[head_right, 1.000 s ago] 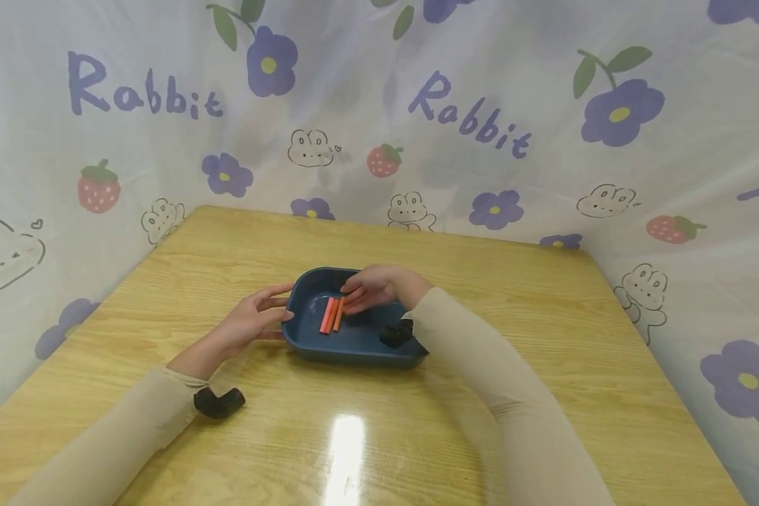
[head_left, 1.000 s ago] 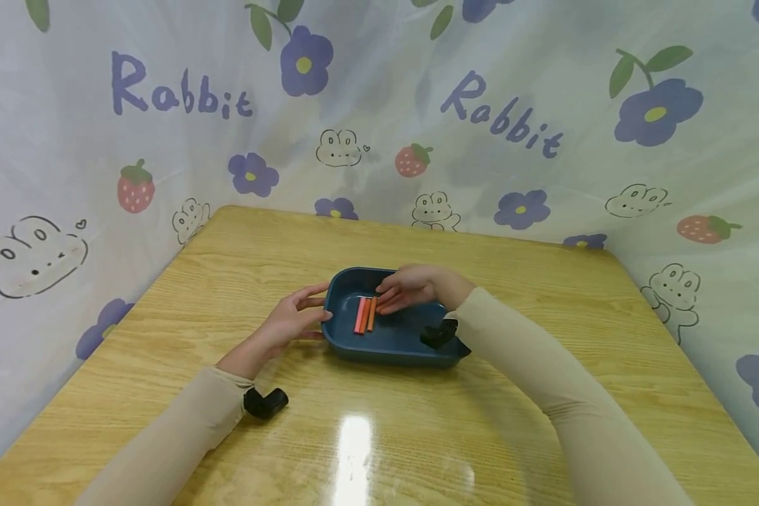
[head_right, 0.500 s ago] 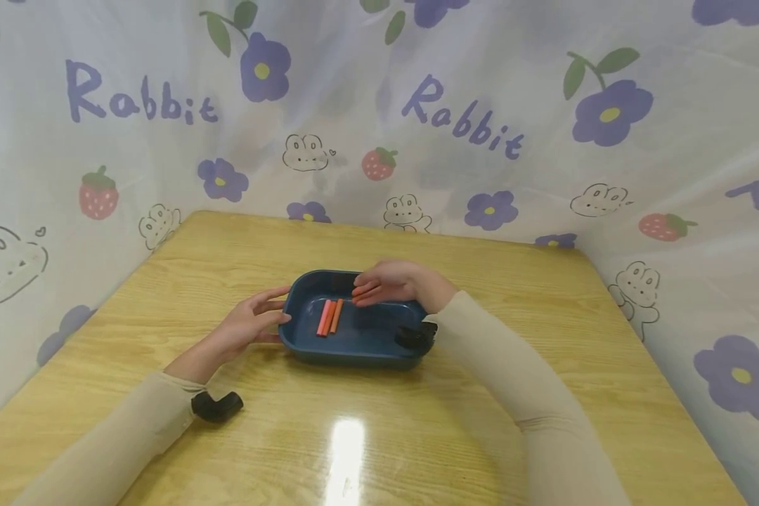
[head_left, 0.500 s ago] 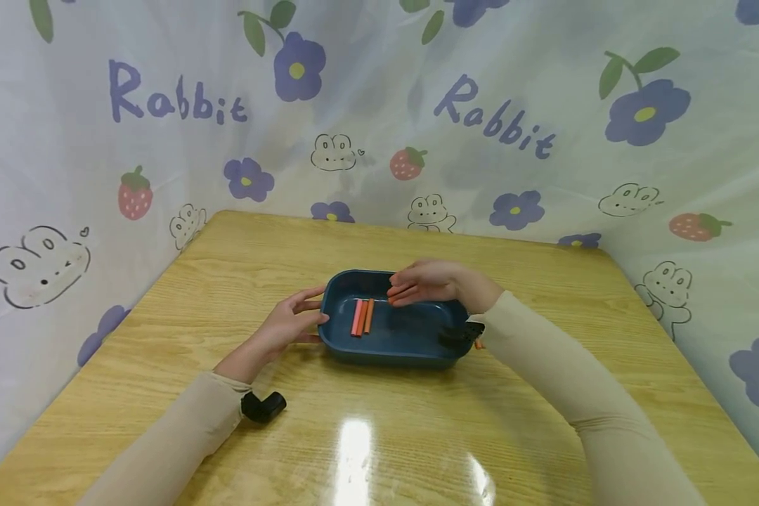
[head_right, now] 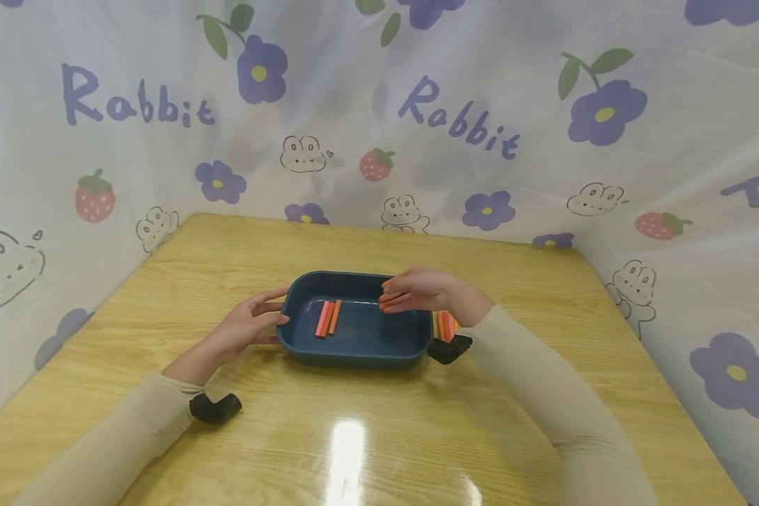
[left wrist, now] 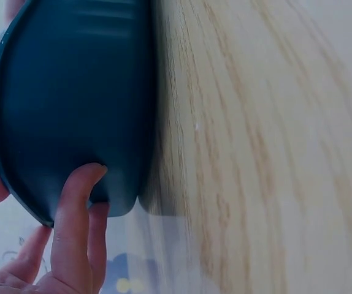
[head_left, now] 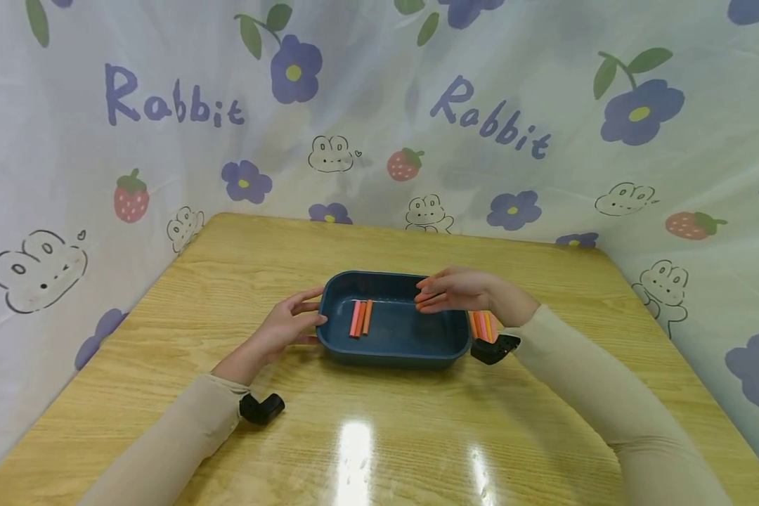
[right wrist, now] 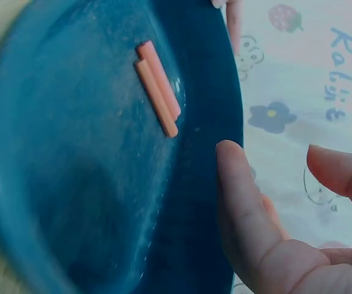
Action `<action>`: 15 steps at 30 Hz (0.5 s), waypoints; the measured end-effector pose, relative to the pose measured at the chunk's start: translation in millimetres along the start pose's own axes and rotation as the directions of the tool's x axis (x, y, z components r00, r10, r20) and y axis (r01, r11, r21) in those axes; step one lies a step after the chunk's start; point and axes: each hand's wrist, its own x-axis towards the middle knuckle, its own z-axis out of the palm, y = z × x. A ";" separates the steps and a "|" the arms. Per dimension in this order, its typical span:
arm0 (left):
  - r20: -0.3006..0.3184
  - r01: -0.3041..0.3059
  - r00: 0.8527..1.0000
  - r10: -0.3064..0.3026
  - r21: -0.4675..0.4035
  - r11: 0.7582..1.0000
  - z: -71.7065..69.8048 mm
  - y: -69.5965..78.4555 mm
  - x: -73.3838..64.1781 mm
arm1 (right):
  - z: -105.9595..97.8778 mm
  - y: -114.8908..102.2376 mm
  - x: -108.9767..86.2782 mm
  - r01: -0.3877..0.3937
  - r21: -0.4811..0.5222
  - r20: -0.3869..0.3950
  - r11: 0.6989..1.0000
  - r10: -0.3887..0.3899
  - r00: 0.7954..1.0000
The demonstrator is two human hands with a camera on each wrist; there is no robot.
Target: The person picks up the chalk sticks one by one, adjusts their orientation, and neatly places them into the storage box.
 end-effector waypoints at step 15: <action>-0.002 -0.006 1.000 0.006 -0.007 1.000 0.4 -1.2 -1.3 | -22.0 10.4 -32.2 0.058 0.040 -0.012 0.998 -0.058 0.998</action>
